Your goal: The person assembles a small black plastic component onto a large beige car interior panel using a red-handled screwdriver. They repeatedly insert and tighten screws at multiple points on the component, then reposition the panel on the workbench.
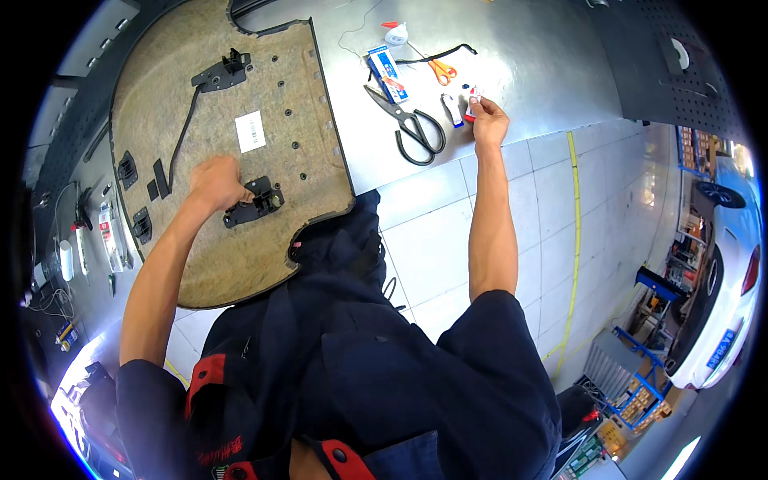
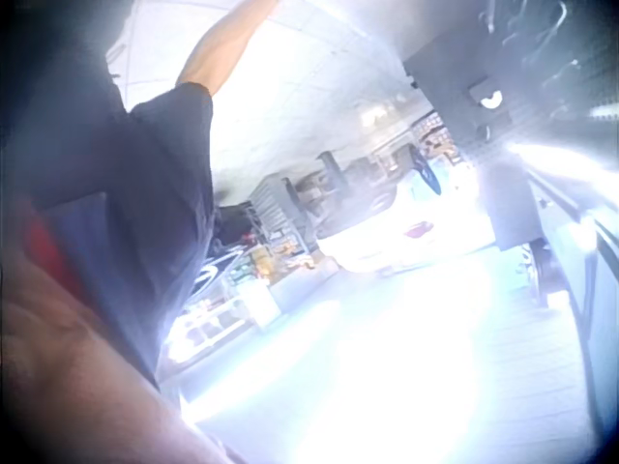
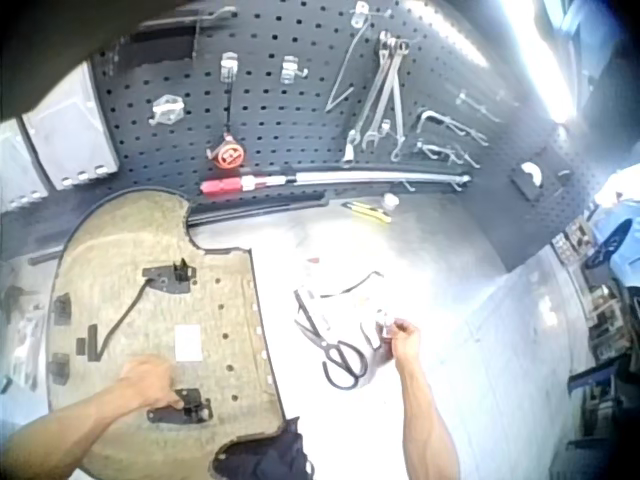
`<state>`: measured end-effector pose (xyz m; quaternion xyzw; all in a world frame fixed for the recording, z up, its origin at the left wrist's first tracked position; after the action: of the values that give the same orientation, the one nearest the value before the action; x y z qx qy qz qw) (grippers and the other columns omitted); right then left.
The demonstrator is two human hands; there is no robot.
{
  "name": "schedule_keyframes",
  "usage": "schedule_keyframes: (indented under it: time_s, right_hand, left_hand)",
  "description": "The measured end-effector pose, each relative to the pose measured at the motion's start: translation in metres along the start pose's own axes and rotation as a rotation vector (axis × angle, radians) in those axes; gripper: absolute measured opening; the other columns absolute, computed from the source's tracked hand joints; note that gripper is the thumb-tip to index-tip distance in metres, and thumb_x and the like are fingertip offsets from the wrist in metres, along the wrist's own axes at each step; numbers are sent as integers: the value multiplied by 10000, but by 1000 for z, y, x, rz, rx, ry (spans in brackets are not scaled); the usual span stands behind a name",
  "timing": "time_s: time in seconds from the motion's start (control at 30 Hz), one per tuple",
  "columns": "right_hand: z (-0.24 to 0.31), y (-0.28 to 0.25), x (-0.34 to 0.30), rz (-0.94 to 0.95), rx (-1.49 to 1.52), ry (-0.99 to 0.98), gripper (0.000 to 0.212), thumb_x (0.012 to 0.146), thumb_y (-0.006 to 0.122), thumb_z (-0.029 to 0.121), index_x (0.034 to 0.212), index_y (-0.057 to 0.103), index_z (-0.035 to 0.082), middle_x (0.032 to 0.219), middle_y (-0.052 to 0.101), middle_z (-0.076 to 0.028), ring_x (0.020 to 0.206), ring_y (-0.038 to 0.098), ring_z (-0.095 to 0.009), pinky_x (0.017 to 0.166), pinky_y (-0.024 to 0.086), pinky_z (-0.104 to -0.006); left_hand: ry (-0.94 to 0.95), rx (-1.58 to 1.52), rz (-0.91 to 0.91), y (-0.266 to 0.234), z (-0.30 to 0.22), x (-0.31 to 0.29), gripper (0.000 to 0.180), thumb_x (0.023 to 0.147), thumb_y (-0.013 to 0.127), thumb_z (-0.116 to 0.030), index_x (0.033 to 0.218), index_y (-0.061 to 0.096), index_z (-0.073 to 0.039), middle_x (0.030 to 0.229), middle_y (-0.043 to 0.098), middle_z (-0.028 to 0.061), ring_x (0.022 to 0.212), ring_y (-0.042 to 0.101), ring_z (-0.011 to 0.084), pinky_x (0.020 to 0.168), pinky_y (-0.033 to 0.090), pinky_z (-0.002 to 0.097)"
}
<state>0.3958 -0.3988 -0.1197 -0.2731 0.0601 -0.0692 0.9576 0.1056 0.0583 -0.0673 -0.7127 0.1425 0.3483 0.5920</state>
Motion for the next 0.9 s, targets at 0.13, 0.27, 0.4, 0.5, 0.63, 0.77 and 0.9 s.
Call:
schedule_keyframes:
  time_s: [0.13,0.27,0.4,0.5,0.63,0.77,0.9]
  right_hand:
    - [82,-10,-26,-221,-370,-380,202,895,755,166,1047,768,34,968,765,-119,778,677,-189,765,526,-315]
    - [124,87,-80,265,-191,-461,280,880,774,176,1127,751,47,1017,754,-119,786,683,-213,763,536,-339]
    - [127,115,-98,178,-362,-646,318,830,801,215,1093,744,45,1057,700,-160,930,683,-363,829,535,-435]
    - [123,116,-98,157,-367,-651,193,875,733,142,1040,741,42,1007,703,-161,927,685,-358,832,536,-433]
    - [123,108,-99,110,-359,-699,178,948,683,175,1043,734,33,937,714,-138,787,686,-268,749,534,-388]
    - [151,90,-135,151,-114,-464,220,988,665,220,1100,730,42,943,751,-96,834,687,-173,776,529,-312]
    - [175,113,-256,609,-72,-481,161,962,694,139,1077,755,44,924,751,-60,786,664,-119,720,524,-272]
  left_hand:
    - [-67,-7,87,3,4,-2,435,663,895,-353,880,778,5,940,755,199,913,734,361,815,580,422]
    - [-80,27,97,7,6,2,439,673,890,-354,904,780,2,956,756,202,926,737,354,819,582,425]
    - [-63,2,67,2,1,-4,458,694,882,-363,946,778,5,999,755,201,964,737,338,835,581,425]
    - [-67,12,68,-2,-1,-9,432,731,864,-355,961,780,1,1018,757,192,987,734,328,837,579,430]
    - [-37,-16,83,-2,-3,-8,421,746,855,-361,957,783,-4,1015,760,182,979,735,331,828,580,437]
    - [-14,-38,10,3,4,-5,415,718,867,-382,869,778,-5,923,754,189,912,734,352,795,576,445]
    - [0,-38,-3,8,9,-4,429,710,869,-396,842,774,1,882,751,196,885,733,363,782,577,453]
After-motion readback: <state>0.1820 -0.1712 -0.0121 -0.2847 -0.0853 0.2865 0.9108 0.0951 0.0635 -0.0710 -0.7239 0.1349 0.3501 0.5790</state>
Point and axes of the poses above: each hand's wrist, its own x-axis towards the middle knuckle, its own y-axis out of the palm, z = x × y, the point moved 10 cm from there along x, towards the middle knuckle
